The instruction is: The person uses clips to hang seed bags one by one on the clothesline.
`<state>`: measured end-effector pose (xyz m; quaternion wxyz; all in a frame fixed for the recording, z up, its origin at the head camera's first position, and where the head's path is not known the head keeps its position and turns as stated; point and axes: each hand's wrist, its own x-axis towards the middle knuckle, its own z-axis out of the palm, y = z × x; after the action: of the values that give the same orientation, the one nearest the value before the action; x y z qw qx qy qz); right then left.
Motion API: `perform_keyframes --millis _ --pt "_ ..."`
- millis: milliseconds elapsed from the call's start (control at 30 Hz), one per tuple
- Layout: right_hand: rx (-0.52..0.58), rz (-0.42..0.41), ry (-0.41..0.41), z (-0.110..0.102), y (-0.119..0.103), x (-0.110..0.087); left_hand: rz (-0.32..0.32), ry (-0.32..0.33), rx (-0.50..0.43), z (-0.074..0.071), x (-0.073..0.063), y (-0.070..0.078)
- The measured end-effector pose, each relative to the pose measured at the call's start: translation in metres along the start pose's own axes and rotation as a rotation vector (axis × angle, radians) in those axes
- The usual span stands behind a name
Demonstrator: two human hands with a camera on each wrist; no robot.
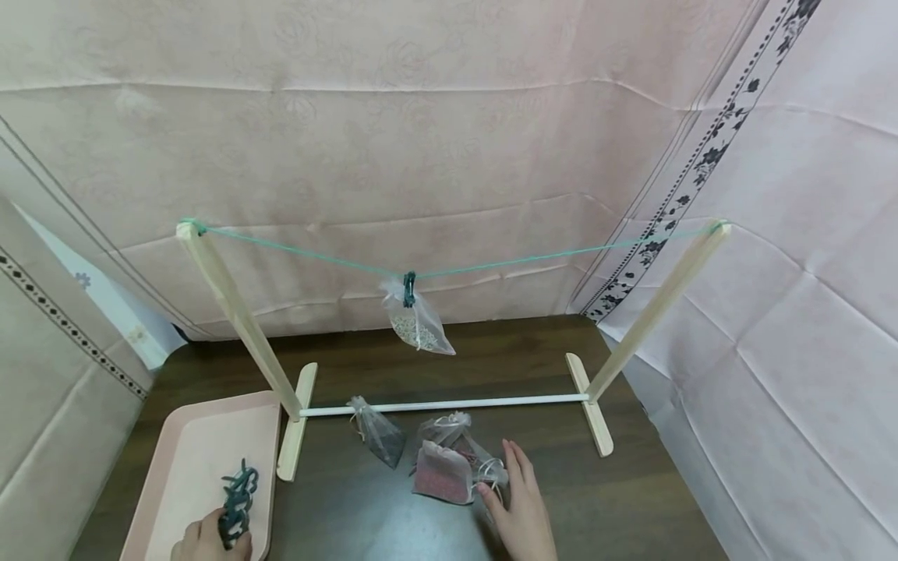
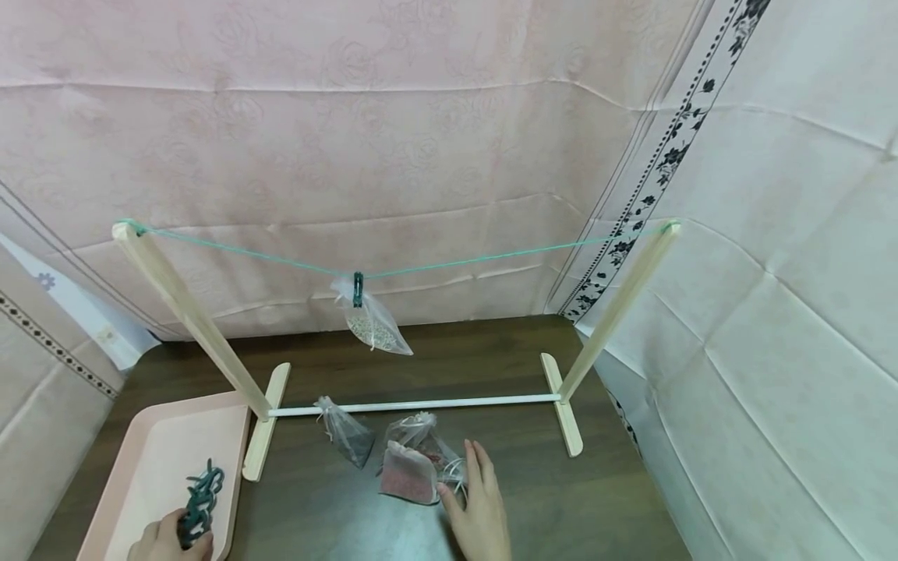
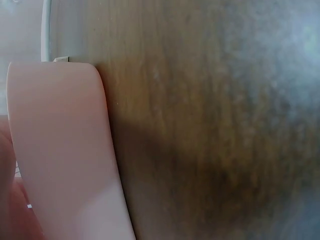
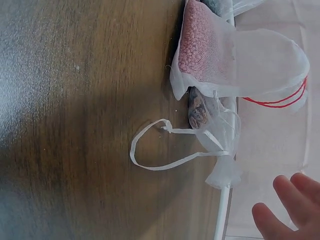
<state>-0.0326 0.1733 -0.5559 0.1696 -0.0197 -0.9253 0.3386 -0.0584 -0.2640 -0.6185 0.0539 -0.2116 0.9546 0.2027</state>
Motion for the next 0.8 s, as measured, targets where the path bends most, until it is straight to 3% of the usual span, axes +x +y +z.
perform_keyframes --millis 233,433,800 --pt "-0.004 -0.031 0.006 0.0024 -0.0007 -0.0006 0.049 -0.013 -0.010 -0.0046 -0.0013 -0.0020" --pt "-0.001 -0.034 -0.041 0.0046 -0.0040 -0.0016 0.024 -0.066 -0.052 -0.0027 -0.0023 -0.0027" --pt "0.028 -0.040 -0.058 0.0063 -0.0084 0.0013 -0.046 -0.042 -0.048 -0.0094 -0.0093 0.0063"
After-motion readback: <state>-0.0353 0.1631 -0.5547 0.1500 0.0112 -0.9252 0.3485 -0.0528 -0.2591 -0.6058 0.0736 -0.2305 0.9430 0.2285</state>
